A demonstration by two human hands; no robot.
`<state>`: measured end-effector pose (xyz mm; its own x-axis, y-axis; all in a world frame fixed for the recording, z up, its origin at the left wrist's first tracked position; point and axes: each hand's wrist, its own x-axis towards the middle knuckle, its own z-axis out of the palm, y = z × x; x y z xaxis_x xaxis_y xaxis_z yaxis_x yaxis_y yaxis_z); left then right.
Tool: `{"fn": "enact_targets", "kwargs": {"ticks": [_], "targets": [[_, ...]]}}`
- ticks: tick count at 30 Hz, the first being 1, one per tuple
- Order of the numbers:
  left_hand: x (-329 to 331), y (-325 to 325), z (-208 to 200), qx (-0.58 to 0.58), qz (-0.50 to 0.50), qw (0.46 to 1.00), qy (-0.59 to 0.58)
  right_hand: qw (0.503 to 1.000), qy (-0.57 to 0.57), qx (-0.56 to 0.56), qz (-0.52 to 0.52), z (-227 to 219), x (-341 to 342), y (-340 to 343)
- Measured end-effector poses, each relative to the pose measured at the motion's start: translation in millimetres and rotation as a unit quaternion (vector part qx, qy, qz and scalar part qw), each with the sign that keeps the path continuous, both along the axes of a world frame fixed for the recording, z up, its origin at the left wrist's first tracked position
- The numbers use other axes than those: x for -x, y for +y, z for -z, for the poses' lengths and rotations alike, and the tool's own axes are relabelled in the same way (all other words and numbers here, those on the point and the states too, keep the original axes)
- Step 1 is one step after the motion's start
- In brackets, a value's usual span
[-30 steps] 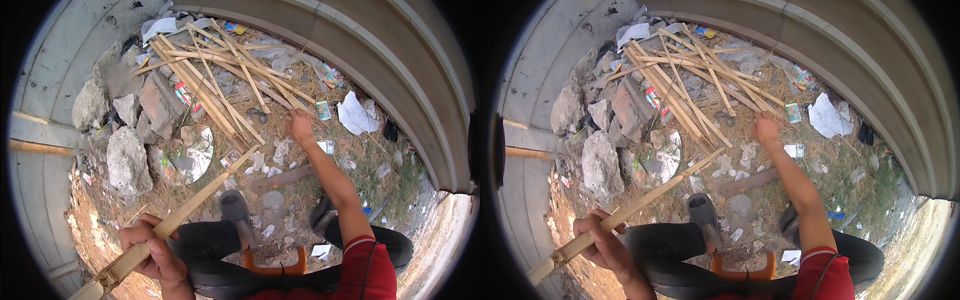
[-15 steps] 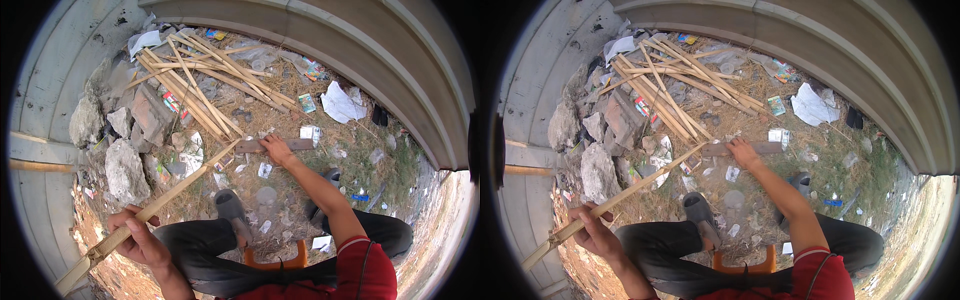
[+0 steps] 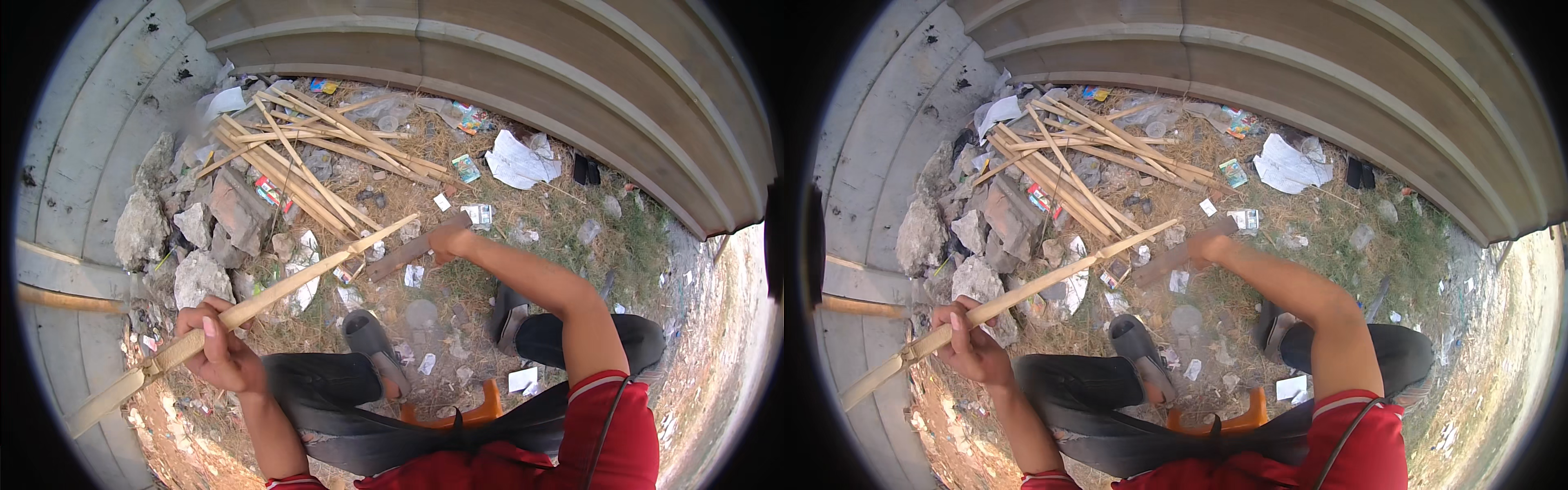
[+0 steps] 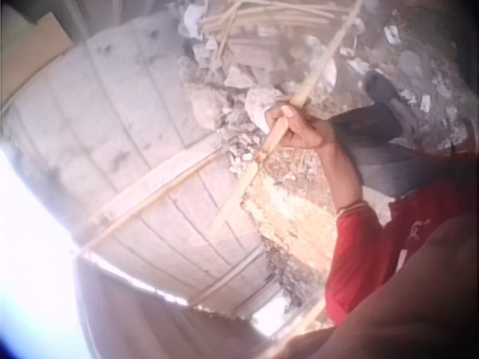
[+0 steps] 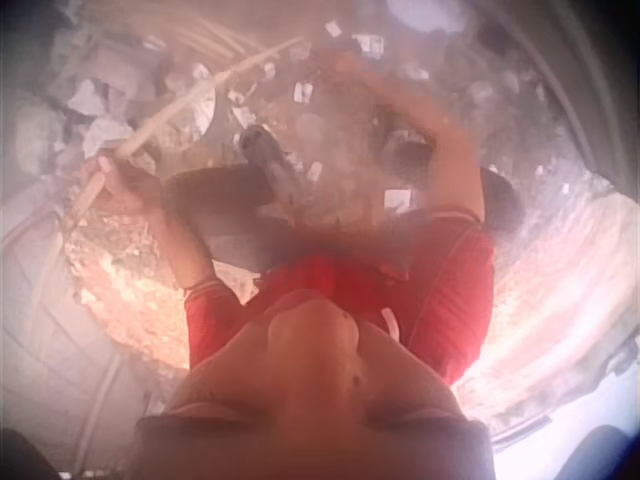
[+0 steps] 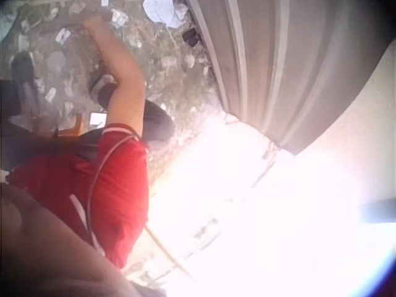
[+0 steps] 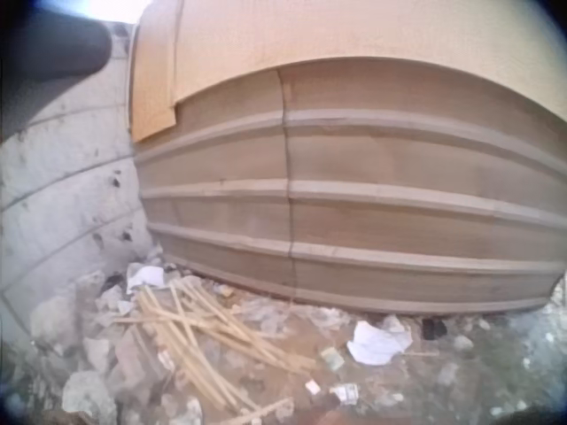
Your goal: The person sits on a small stool and uses a blue utility knife to shave thin strips from a long bamboo stick. They then switch to a large machete to split the bamboo lengthwise and shave the edges. The person alternates between the two tools to refine the bamboo stick, which is held in the left hand while the right hand manipulates the tools.
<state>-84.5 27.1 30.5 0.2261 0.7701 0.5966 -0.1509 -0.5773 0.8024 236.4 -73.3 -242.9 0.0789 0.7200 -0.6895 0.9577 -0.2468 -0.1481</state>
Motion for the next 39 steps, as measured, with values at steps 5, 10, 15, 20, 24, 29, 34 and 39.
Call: {"fn": "enact_targets", "kwargs": {"ticks": [5, 10, 15, 20, 24, 29, 34, 39], "targets": [[-37.9, -0.3, -15.0, -0.013, 0.072, 0.996, 0.046, 0.985, -0.140, -0.043, 0.086, -145.6, -133.0, -99.6], [-71.9, 2.7, 0.1, -0.128, 0.101, 0.975, 0.153, 0.927, -0.128, -0.255, 0.245, -248.0, -181.9, -239.5], [-101.9, 7.3, 35.1, -0.098, 0.088, 0.979, 0.158, 0.841, -0.023, -0.288, 0.457, -233.4, -119.1, -373.5], [-136.1, 1.3, 35.8, -0.038, 0.154, 0.983, 0.088, 0.765, -0.011, -0.271, 0.584, -70.5, -41.6, -526.7], [-158.8, -10.5, 32.9, 0.008, 0.126, 0.990, 0.069, 0.746, -0.067, -0.151, 0.645, 64.7, 58.0, -581.9], [-169.6, -5.7, 42.8, 0.016, 0.150, 0.986, 0.071, 0.639, -0.068, -0.039, 0.765, 146.3, 159.1, -551.5], [-167.0, -14.0, 34.8, -0.079, 0.057, 0.978, 0.183, 0.558, -0.214, -0.095, 0.796, 131.1, 167.4, -494.9], [-166.0, 24.2, 49.2, -0.196, 0.007, 0.977, 0.080, 0.522, -0.234, -0.040, 0.819, 158.7, 100.4, -494.4]]}}
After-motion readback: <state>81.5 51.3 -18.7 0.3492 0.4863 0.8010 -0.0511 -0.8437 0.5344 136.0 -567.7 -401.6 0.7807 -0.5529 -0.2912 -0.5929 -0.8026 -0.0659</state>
